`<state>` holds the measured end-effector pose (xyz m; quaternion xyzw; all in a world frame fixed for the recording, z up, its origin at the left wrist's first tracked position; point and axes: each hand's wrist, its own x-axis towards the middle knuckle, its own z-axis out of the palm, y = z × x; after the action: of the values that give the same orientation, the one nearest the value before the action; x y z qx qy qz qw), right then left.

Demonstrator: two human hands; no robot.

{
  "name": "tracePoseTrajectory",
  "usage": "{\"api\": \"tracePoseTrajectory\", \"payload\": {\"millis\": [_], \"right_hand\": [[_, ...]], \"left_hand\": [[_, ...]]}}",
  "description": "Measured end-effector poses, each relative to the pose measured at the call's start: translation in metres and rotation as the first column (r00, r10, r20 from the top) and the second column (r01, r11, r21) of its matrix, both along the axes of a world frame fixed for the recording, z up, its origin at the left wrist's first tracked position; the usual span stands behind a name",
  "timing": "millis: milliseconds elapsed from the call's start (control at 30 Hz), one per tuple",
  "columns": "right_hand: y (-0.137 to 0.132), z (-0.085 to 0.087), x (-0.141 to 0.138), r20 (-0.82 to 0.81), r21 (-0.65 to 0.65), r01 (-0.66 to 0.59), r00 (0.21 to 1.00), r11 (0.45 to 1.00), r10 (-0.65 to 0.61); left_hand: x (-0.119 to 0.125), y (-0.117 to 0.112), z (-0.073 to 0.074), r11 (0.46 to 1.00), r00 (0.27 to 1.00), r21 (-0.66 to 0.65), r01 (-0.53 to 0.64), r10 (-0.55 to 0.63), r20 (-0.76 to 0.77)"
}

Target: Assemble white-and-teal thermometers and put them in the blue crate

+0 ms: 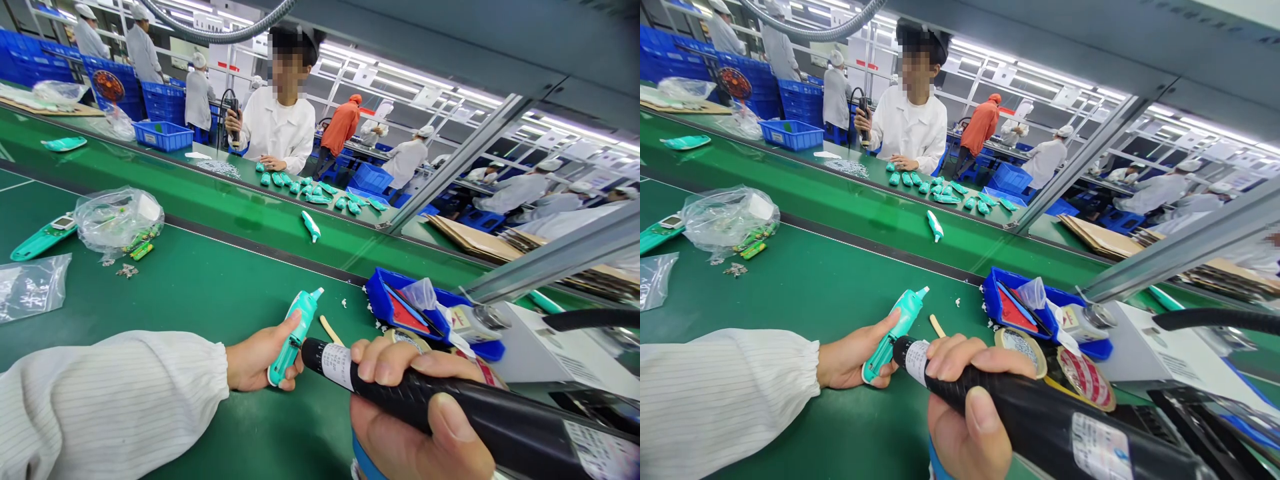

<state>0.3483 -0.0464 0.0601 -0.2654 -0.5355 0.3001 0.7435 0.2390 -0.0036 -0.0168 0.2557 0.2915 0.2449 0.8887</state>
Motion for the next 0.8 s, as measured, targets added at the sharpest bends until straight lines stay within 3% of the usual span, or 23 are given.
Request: {"api": "tracePoseTrajectory", "payload": {"millis": [233, 433, 800], "right_hand": [[0.0025, -0.0038, -0.0036, -0.024, 0.022, -0.005, 1.000, 1.000, 0.006], [0.0033, -0.0076, -0.0049, -0.116, -0.044, -0.003, 0.993, 0.999, -0.002], [0.0060, -0.0065, -0.0077, -0.068, 0.015, -0.012, 0.998, 1.000, 0.013]], "left_hand": [[-0.0005, -0.0019, -0.0008, 1.000, 1.000, 0.014, -0.003, 0.003, -0.014], [-0.0013, -0.0017, 0.0008, 1.000, 0.999, 0.015, 0.003, -0.002, -0.041], [-0.0023, -0.0024, 0.0022, 1.000, 1.000, 0.020, 0.006, -0.006, -0.010]]}}
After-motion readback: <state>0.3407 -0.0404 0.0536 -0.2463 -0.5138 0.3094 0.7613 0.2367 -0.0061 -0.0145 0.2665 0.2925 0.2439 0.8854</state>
